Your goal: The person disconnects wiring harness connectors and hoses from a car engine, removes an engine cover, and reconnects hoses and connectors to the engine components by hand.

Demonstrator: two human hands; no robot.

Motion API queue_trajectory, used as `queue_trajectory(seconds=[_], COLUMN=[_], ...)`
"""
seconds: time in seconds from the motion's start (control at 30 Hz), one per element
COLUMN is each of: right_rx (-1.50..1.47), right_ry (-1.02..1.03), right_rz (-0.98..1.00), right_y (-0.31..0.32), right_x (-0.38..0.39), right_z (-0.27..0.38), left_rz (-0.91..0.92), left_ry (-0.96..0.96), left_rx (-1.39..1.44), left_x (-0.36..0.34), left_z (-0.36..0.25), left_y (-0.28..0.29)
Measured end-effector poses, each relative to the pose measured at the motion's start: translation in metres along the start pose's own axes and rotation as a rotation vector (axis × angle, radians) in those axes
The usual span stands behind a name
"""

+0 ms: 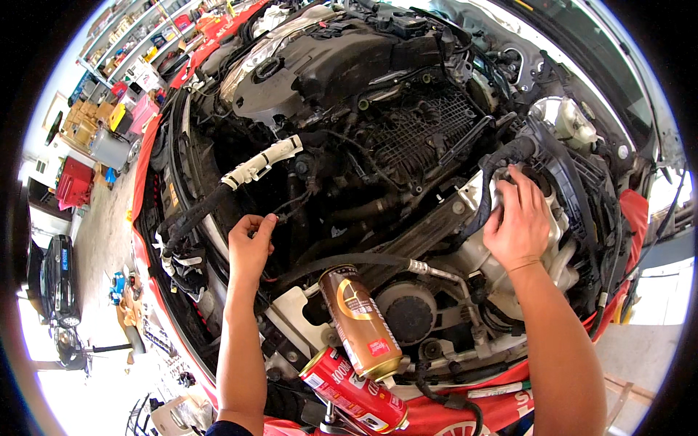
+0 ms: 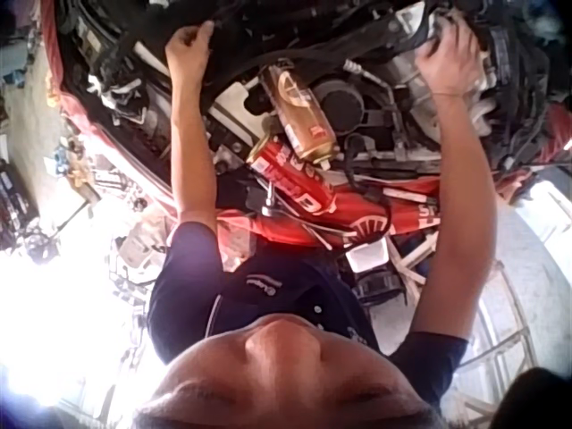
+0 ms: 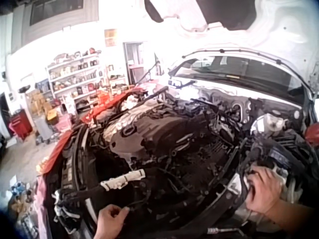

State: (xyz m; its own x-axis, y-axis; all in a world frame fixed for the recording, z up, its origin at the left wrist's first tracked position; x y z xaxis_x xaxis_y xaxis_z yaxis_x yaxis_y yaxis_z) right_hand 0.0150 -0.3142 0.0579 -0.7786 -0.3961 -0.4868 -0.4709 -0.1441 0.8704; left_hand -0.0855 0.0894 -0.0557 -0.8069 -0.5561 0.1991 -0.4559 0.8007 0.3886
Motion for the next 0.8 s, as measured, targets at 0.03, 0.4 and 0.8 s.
queue_trajectory(seconds=[0.03,0.4,0.8], right_rx=[-0.005,0.000,0.003], right_ry=[-0.003,-0.003,0.020], right_rz=[0.003,0.018,0.002], right_y=[0.000,-0.002,-0.002], right_x=[0.000,-0.001,-0.001], right_z=[0.000,-0.001,-0.001], left_rz=[0.000,-0.014,0.055], left_ry=[0.001,-0.004,-0.009], left_rx=[0.000,0.033,0.119], left_x=[-0.001,0.002,0.003], left_z=[0.003,-0.002,-0.006], left_y=[0.000,0.002,-0.005])
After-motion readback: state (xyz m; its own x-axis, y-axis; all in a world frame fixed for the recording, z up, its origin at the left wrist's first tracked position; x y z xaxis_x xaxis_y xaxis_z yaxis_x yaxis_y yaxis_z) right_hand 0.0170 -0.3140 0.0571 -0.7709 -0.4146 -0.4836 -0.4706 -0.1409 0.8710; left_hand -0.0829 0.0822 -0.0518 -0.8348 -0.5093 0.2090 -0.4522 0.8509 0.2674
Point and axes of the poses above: each hand's wrist, its own x-axis away from the middle knuckle, its own y-axis out of the back of the hand, z = x × y, the point moved 10 cm from there along -x, towards the middle knuckle, and after that the axes turned 5 degrees about z, right-handed, at the moved point
